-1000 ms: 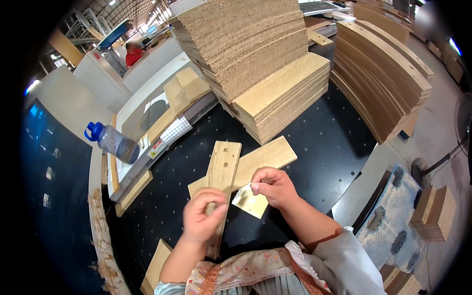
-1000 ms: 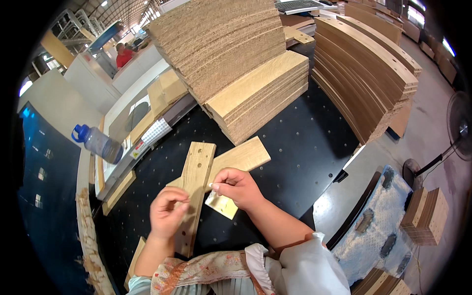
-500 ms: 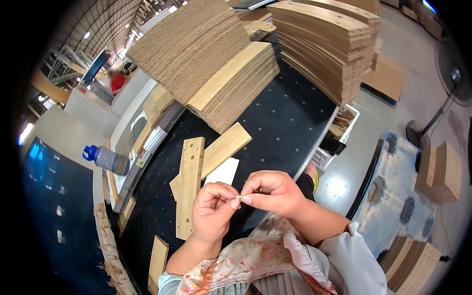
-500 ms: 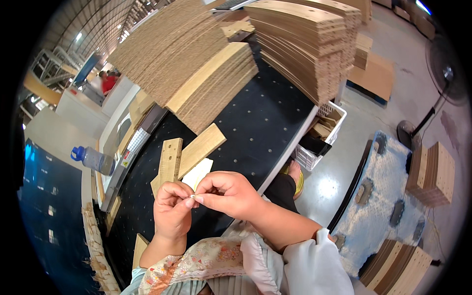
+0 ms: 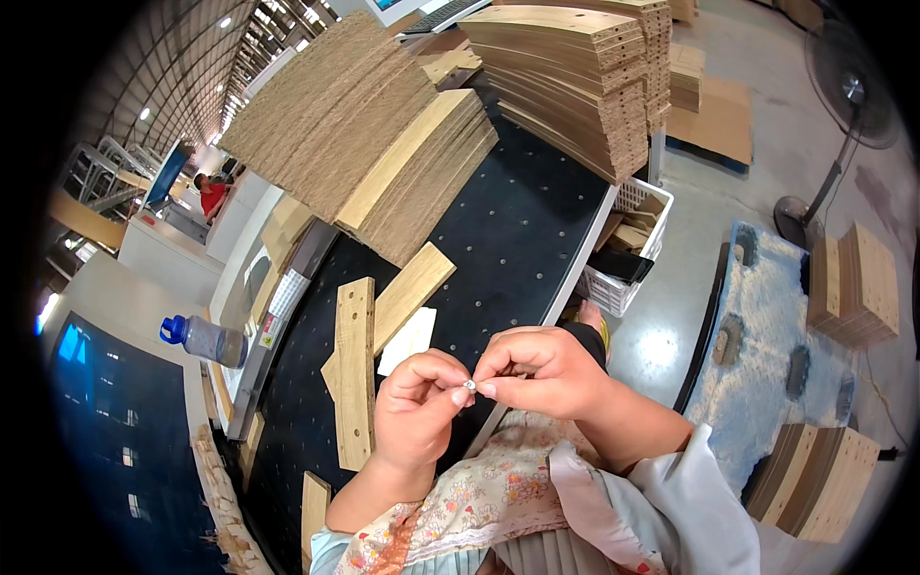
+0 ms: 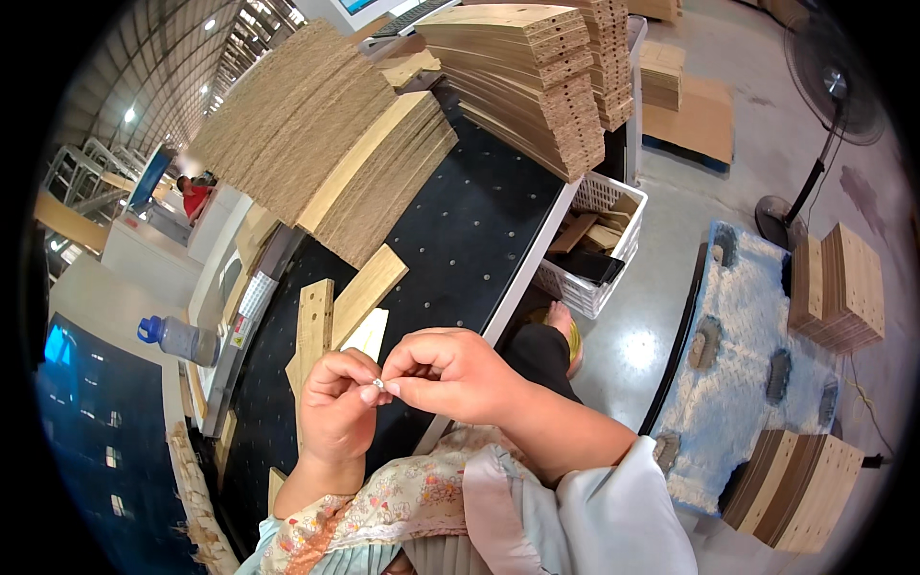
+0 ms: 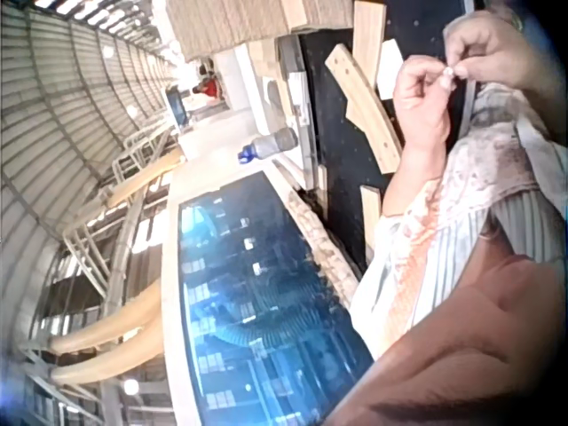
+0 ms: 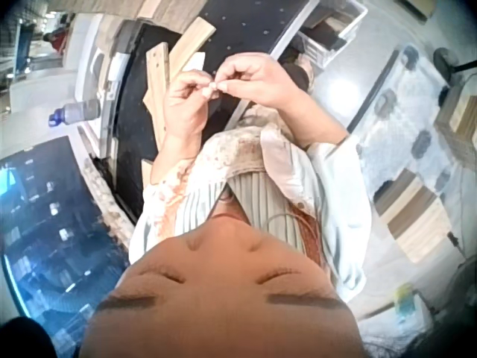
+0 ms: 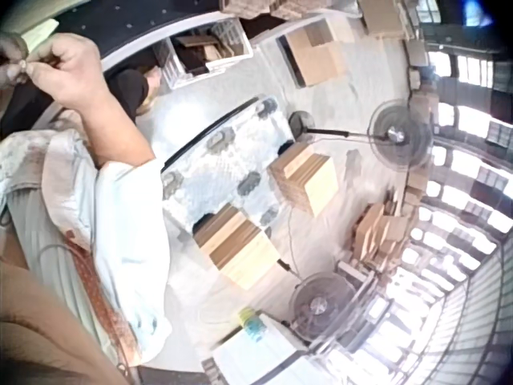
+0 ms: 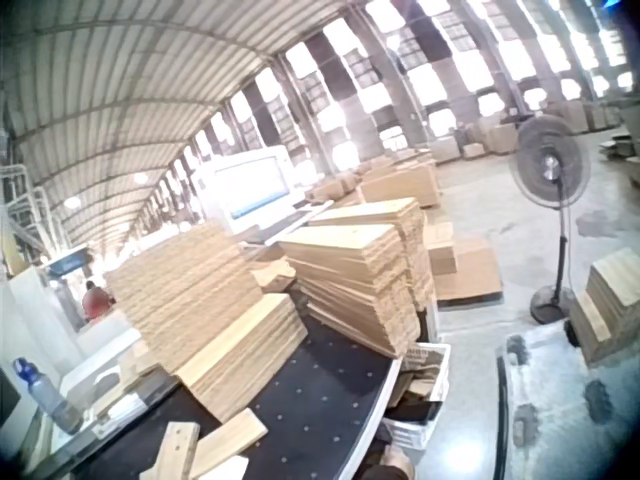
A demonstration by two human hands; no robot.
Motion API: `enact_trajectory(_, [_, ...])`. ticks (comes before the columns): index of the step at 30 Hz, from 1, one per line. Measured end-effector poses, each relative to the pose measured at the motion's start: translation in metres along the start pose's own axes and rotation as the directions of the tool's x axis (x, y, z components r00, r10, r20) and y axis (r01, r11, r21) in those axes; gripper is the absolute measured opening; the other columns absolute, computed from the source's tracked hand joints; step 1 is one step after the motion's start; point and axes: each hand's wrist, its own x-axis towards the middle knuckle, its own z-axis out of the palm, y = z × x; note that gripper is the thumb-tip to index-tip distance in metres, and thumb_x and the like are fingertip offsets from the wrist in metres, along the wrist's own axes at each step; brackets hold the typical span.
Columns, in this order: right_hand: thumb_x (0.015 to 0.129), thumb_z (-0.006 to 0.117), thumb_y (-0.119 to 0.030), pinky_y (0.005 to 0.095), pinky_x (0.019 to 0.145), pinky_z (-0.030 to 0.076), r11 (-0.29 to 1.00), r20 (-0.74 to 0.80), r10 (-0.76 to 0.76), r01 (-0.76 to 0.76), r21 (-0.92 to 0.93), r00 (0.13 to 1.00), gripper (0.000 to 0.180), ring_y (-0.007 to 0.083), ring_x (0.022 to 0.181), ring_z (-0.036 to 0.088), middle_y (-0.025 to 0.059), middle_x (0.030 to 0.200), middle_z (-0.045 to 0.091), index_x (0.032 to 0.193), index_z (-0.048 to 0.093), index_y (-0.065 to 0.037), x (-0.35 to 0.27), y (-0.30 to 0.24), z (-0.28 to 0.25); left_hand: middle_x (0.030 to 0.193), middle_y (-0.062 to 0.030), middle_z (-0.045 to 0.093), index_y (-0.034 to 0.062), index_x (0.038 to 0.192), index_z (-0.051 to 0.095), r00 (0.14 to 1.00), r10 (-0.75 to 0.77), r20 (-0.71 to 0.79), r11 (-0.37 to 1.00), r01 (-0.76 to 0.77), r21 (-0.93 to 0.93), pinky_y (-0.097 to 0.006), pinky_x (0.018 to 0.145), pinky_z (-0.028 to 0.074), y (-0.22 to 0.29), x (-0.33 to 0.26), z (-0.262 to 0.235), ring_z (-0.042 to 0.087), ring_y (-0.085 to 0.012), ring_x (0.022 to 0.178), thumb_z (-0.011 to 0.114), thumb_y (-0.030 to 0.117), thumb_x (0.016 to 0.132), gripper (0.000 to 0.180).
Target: The person picks up wooden boards, aligns them, and applies small round labels from a sheet to the sides of the boards one at a time.
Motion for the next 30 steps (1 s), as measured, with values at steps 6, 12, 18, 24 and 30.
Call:
enact_trajectory(6, [0.077,0.062,-0.003,0.0234,0.057,0.040,0.992,0.039,-0.018,0.022,-0.121,0.999,0.005,0.0106,0.066,0.054,0.0053,0.075,0.060,0.082,0.064,0.000,0.002,-0.004,0.006,0.085,-0.0102,0.058,-0.0016,0.090,0.059,0.988,0.157,-0.015,0.945,-0.146,0.293,-0.024,0.070,0.047,0.005,-0.011,0.000,0.057,-0.0149,0.078,0.058,-0.011,0.076,0.017])
enact_trajectory(12, [0.076,0.062,-0.007,0.0227,0.053,0.041,0.978,-0.017,-0.151,0.147,-0.147,0.988,0.007,0.0087,0.059,0.052,0.0030,0.070,0.058,0.080,0.063,-0.003,0.007,0.002,0.017,0.088,-0.0138,0.062,-0.0033,0.092,0.062,0.940,0.328,0.098,0.695,-0.310,0.648,-0.024,0.066,0.048,0.014,-0.016,-0.004,0.060,-0.0174,0.077,0.060,-0.010,0.074,0.019])
enact_trajectory(18, [0.076,0.061,-0.005,0.0223,0.053,0.041,0.978,-0.026,-0.157,0.152,-0.144,0.987,0.006,0.0089,0.060,0.052,0.0029,0.070,0.058,0.081,0.063,-0.003,0.011,0.009,0.027,0.088,-0.0154,0.063,-0.0036,0.090,0.063,0.911,0.398,0.103,0.635,-0.355,0.686,-0.024,0.063,0.048,0.012,-0.016,-0.015,0.061,-0.0180,0.074,0.059,-0.010,0.074,0.018])
enact_trajectory(24, [0.076,0.061,-0.004,0.0224,0.053,0.040,0.976,-0.023,-0.123,0.117,-0.183,0.992,0.004,0.0094,0.059,0.051,0.0036,0.069,0.057,0.080,0.063,-0.003,0.020,0.013,0.040,0.086,-0.0158,0.063,-0.0035,0.089,0.063,0.915,0.404,-0.006,0.754,-0.330,0.568,-0.024,0.063,0.049,0.005,-0.023,-0.030,0.061,-0.0178,0.074,0.059,-0.011,0.074,0.018])
enact_trajectory(30, [0.076,0.062,-0.005,0.0236,0.052,0.040,0.965,-0.038,-0.144,0.131,-0.229,0.989,0.004,0.0113,0.058,0.051,0.0046,0.067,0.056,0.080,0.063,-0.004,0.025,0.015,0.051,0.087,-0.0161,0.064,-0.0027,0.089,0.064,0.900,0.434,-0.043,0.769,-0.345,0.538,-0.025,0.065,0.050,0.004,-0.026,-0.040,0.062,-0.0185,0.075,0.059,-0.010,0.074,0.017])
